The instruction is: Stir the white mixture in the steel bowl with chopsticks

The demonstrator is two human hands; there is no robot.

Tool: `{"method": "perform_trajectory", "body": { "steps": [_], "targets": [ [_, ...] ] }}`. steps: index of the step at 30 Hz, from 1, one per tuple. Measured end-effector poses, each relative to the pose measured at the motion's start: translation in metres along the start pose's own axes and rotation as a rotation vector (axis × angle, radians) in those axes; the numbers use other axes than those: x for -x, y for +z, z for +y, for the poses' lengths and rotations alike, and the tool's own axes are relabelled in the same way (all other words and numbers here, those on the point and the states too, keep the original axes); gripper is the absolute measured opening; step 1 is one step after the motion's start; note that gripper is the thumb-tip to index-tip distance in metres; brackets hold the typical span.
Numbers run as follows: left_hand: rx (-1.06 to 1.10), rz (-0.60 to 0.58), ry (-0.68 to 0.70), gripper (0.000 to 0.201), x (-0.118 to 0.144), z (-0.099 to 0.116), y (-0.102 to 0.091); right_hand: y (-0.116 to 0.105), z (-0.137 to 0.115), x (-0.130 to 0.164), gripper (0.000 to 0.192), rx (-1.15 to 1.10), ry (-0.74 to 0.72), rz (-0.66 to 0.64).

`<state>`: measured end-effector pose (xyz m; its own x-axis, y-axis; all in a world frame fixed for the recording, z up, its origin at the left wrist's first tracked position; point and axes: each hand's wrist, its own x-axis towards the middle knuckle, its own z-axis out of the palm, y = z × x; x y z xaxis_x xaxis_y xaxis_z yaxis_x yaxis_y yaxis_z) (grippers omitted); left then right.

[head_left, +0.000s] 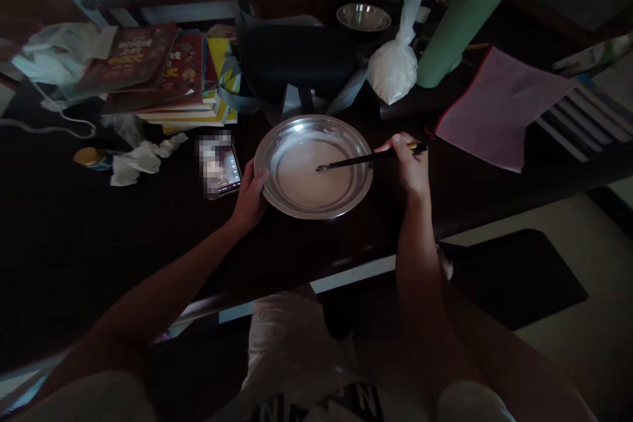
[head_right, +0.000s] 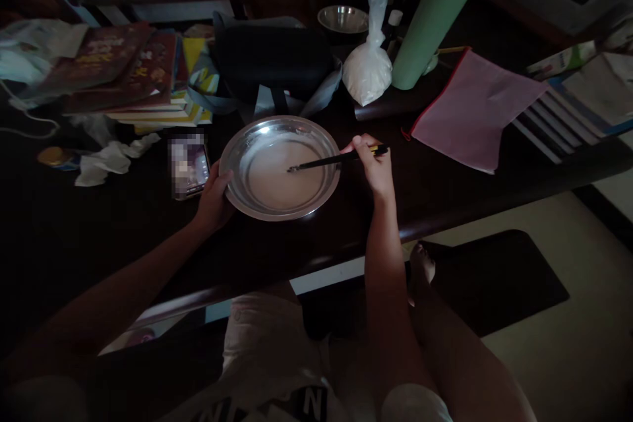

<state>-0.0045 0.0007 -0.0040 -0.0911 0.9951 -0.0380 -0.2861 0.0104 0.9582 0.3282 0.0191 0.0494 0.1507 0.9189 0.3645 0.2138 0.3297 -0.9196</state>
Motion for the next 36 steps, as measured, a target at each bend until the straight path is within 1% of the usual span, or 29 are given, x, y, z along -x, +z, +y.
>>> {"method": "perform_trajectory", "body": {
  "steps": [1, 5, 6, 9, 10, 11, 14, 15, 17, 19, 20, 22, 24, 25, 26, 29, 30, 34, 36],
  "targets": [
    [-0.001, -0.003, 0.000, 0.053, -0.0002, -0.0004, -0.0005, 0.0000, 0.0000, 0.0001, 0.057, 0.003, 0.007, -0.004],
    [0.006, -0.006, 0.001, 0.048, -0.0012, -0.0012, -0.0021, 0.0004, 0.0000, 0.0001, 0.053, -0.011, -0.009, -0.106],
    [0.011, -0.005, 0.002, 0.048, -0.0014, -0.0014, -0.0022, 0.0004, 0.0001, 0.0000, 0.052, -0.011, -0.015, -0.097],
    [0.023, 0.004, 0.005, 0.047, -0.0016, -0.0021, -0.0017, 0.0003, 0.0003, 0.0000, 0.054, -0.018, -0.011, -0.006],
    [0.026, 0.005, 0.005, 0.047, -0.0016, -0.0023, -0.0014, 0.0004, 0.0003, 0.0001, 0.055, -0.021, -0.003, 0.005],
    [0.030, 0.006, 0.005, 0.046, -0.0015, -0.0023, -0.0012, 0.0006, 0.0003, 0.0002, 0.055, -0.021, 0.004, -0.008],
    [0.038, 0.003, 0.011, 0.043, -0.0016, -0.0022, -0.0009, 0.0010, 0.0004, 0.0000, 0.053, -0.018, -0.004, -0.107],
    [0.038, 0.004, 0.011, 0.042, -0.0016, -0.0020, -0.0010, 0.0009, 0.0003, -0.0002, 0.052, -0.021, -0.017, -0.117],
    [0.035, 0.007, 0.005, 0.043, -0.0019, -0.0017, -0.0014, 0.0004, 0.0000, -0.0004, 0.052, -0.025, -0.033, -0.072],
    [0.025, 0.005, -0.001, 0.045, -0.0022, -0.0014, -0.0018, -0.0001, -0.0005, -0.0002, 0.053, -0.020, -0.017, 0.001],
    [0.019, 0.005, -0.001, 0.045, -0.0023, -0.0013, -0.0020, -0.0001, -0.0007, 0.0000, 0.054, -0.017, 0.000, 0.012],
    [0.008, 0.009, 0.004, 0.045, -0.0021, -0.0011, -0.0020, 0.0002, -0.0007, 0.0001, 0.054, -0.021, 0.019, -0.033],
    [0.000, 0.011, 0.011, 0.045, -0.0017, -0.0009, -0.0019, 0.0005, -0.0002, -0.0002, 0.052, -0.032, 0.007, -0.103],
    [-0.004, 0.008, 0.013, 0.045, -0.0014, -0.0007, -0.0018, 0.0004, 0.0001, -0.0003, 0.051, -0.036, -0.003, -0.112],
    [-0.008, 0.004, 0.012, 0.045, -0.0011, -0.0006, -0.0017, 0.0001, 0.0003, -0.0004, 0.051, -0.038, -0.011, -0.096],
    [-0.021, -0.008, 0.008, 0.047, -0.0006, -0.0006, -0.0015, -0.0008, 0.0000, 0.0002, 0.052, -0.035, -0.007, 0.005],
    [-0.027, -0.009, 0.010, 0.049, -0.0006, -0.0007, -0.0014, -0.0009, -0.0003, 0.0005, 0.053, -0.032, 0.001, 0.010],
    [-0.040, -0.003, 0.027, 0.052, -0.0010, -0.0017, -0.0014, -0.0004, -0.0012, 0.0008, 0.053, -0.016, 0.015, -0.100],
    [-0.040, -0.003, 0.021, 0.051, -0.0009, -0.0019, -0.0015, -0.0008, -0.0013, 0.0005, 0.052, -0.011, 0.001, -0.085]
  ]
}}
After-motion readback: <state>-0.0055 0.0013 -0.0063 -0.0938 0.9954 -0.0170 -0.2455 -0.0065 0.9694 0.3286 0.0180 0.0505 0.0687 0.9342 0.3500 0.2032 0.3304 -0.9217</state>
